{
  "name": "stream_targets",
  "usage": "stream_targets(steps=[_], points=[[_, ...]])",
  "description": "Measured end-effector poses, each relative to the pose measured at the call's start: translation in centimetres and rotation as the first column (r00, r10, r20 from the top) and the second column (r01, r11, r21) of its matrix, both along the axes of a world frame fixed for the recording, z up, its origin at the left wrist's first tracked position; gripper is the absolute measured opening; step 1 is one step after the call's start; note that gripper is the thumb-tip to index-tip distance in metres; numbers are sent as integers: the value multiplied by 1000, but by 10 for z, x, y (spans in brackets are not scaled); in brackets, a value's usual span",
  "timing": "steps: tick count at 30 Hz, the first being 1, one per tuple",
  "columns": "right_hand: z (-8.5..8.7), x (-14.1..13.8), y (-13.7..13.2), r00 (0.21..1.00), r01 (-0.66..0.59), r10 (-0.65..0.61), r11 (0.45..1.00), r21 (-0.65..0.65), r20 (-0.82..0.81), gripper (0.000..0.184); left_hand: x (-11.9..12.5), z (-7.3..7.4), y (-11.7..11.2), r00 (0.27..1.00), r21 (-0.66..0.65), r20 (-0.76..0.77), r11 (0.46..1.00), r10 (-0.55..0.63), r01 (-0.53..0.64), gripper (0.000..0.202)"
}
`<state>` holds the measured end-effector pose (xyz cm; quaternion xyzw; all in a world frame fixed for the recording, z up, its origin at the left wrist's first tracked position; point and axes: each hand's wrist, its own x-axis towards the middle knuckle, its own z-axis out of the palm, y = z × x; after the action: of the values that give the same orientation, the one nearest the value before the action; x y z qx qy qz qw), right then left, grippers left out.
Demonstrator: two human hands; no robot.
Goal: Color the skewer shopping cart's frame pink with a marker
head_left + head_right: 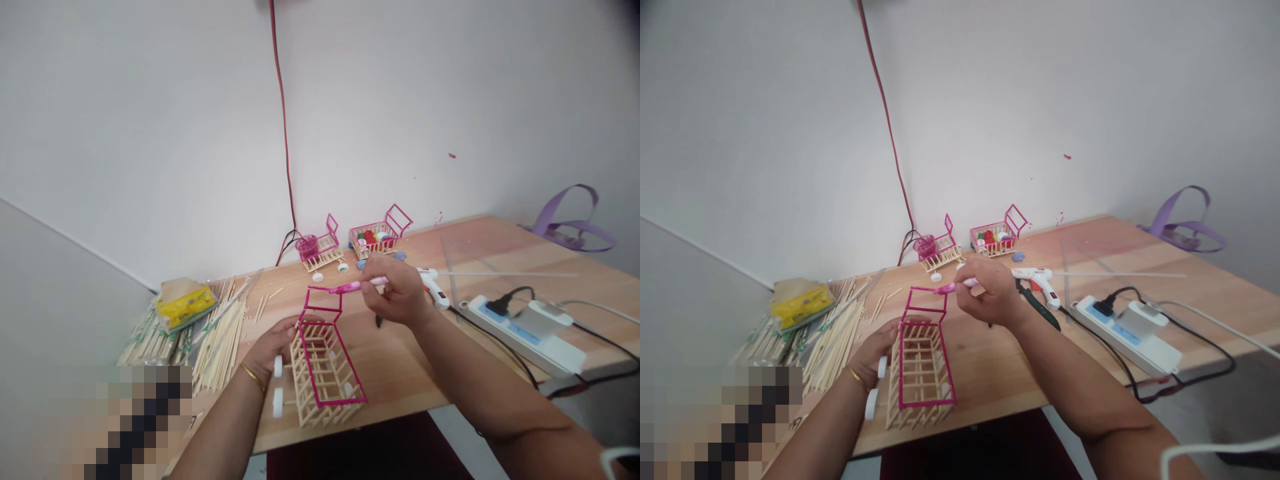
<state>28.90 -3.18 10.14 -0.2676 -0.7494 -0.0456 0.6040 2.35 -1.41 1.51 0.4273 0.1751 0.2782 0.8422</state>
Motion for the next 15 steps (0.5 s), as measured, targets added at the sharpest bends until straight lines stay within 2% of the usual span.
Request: stream_targets(steps=[6, 12, 15], points=[[-3, 0, 0, 996, -69, 68, 997, -28, -55, 14, -1, -8, 4, 1000, 12, -2, 1000, -2, 2, 54], [-3, 0, 1, 997, 64, -64, 998, 4, -45, 14, -1, -1, -1, 998, -20, 9, 997, 68, -68, 49], [-6, 2, 2, 993, 86, -88, 996, -19, -81, 11, -3, 6, -6, 996, -42, 23, 995, 86, -85, 47]])
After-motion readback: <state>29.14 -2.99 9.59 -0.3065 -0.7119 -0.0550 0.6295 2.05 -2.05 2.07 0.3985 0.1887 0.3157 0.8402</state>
